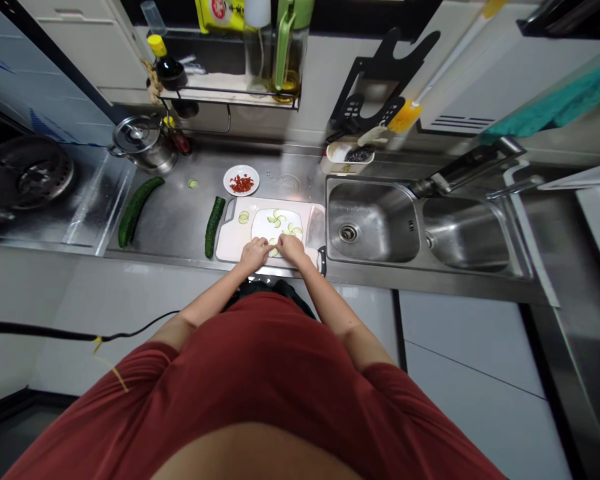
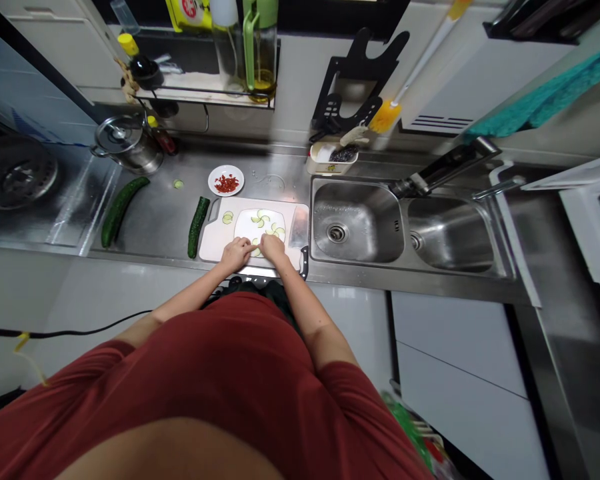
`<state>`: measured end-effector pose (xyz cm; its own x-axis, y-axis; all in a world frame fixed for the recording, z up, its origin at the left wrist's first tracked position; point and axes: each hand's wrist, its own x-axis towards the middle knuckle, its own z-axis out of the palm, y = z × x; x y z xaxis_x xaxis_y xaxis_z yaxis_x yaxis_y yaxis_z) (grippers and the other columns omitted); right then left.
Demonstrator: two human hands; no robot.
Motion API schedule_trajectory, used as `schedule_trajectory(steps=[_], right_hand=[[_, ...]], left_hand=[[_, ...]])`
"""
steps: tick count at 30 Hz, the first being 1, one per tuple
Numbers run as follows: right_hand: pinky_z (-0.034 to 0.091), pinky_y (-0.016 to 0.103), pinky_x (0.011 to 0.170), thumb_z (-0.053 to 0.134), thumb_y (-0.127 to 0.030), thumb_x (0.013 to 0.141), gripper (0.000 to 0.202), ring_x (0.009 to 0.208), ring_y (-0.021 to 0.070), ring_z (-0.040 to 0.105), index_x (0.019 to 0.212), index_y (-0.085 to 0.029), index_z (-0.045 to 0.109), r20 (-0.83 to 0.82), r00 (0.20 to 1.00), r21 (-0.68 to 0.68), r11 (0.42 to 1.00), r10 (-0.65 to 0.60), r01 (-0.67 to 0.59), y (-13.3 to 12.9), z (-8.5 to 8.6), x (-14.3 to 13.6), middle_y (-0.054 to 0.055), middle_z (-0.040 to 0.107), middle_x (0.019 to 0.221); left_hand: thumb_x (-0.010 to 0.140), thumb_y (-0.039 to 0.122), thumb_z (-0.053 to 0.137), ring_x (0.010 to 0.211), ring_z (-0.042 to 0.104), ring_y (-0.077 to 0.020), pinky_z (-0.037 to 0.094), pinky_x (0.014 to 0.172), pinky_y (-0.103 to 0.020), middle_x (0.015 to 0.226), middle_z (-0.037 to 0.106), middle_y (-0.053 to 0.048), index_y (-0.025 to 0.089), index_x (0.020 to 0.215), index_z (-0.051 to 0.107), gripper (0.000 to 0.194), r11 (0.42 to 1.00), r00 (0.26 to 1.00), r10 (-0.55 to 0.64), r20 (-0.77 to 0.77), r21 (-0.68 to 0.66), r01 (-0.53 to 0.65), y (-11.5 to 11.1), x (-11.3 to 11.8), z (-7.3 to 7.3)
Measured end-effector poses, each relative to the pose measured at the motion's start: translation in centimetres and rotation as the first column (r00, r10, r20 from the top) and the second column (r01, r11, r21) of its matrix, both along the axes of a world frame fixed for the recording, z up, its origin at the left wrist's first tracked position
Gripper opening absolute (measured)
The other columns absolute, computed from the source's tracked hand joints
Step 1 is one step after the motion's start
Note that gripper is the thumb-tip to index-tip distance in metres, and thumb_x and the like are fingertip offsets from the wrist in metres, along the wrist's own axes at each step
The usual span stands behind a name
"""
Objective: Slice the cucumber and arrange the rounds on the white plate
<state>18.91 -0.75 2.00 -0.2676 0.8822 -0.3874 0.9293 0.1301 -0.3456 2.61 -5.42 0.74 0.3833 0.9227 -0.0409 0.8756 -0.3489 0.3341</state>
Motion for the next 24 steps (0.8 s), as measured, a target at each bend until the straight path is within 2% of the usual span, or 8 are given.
schedule_trajectory(steps=[7,10,15,20,24], right_hand=[[0.04,0.024,0.07,0.058,-0.031,0.087,0.018,0.088,0.0187,0.061,0.099,-0.018,0.064,0.003,0.998,-0.022,0.998,-0.055,0.055,0.2,0.2,0.0,0.01,0.067,0.101],[0.04,0.025,0.069,0.059,-0.034,0.085,0.02,0.088,0.0193,0.061,0.098,-0.02,0.063,0.012,0.996,-0.024,0.995,-0.094,0.094,0.5,0.3,0.6,0.008,0.068,0.1],[0.04,0.025,0.069,0.055,-0.031,0.086,0.016,0.087,0.02,0.061,0.096,-0.02,0.063,-0.002,0.986,0.017,0.986,-0.168,0.168,0.8,0.5,2.1,0.007,0.068,0.096],[0.04,0.025,0.069,0.06,-0.035,0.084,0.016,0.088,0.0199,0.061,0.092,-0.02,0.063,0.009,0.991,-0.033,0.99,-0.134,0.134,0.0,0.6,2.3,0.007,0.068,0.095],[0.04,0.025,0.069,0.059,-0.031,0.085,0.013,0.088,0.0197,0.061,0.091,-0.021,0.063,0.039,0.992,-0.035,0.992,-0.123,0.124,-0.4,0.5,2.0,0.007,0.068,0.096]], left_hand=[[0.093,0.022,0.04,0.099,0.048,-0.0228,0.041,0.077,-0.033,0.107,0.059,-0.01,0.027,0.114,0.068,0.036,1.0,0.999,-0.028,-0.04,0.005,0.028,0.2,0.0,0.0],[0.093,0.023,0.039,0.099,0.048,-0.0229,0.041,0.075,-0.033,0.108,0.059,-0.01,0.027,0.113,0.069,0.036,0.999,0.997,-0.04,-0.061,0.013,0.04,0.2,0.0,-0.1],[0.093,0.022,0.039,0.099,0.048,-0.0228,0.041,0.074,-0.032,0.108,0.059,-0.009,0.028,0.113,0.068,0.036,0.999,0.998,-0.036,-0.06,0.009,0.037,0.2,0.0,-0.1],[0.092,0.021,0.041,0.1,0.048,-0.0221,0.041,0.076,-0.031,0.107,0.059,-0.009,0.028,0.112,0.068,0.034,1.0,0.999,-0.017,-0.043,-0.017,0.017,0.1,0.2,0.0],[0.092,0.02,0.041,0.1,0.048,-0.0222,0.042,0.076,-0.031,0.107,0.059,-0.009,0.028,0.113,0.068,0.035,1.0,0.999,-0.018,-0.043,-0.013,0.018,0.1,0.2,0.0]])
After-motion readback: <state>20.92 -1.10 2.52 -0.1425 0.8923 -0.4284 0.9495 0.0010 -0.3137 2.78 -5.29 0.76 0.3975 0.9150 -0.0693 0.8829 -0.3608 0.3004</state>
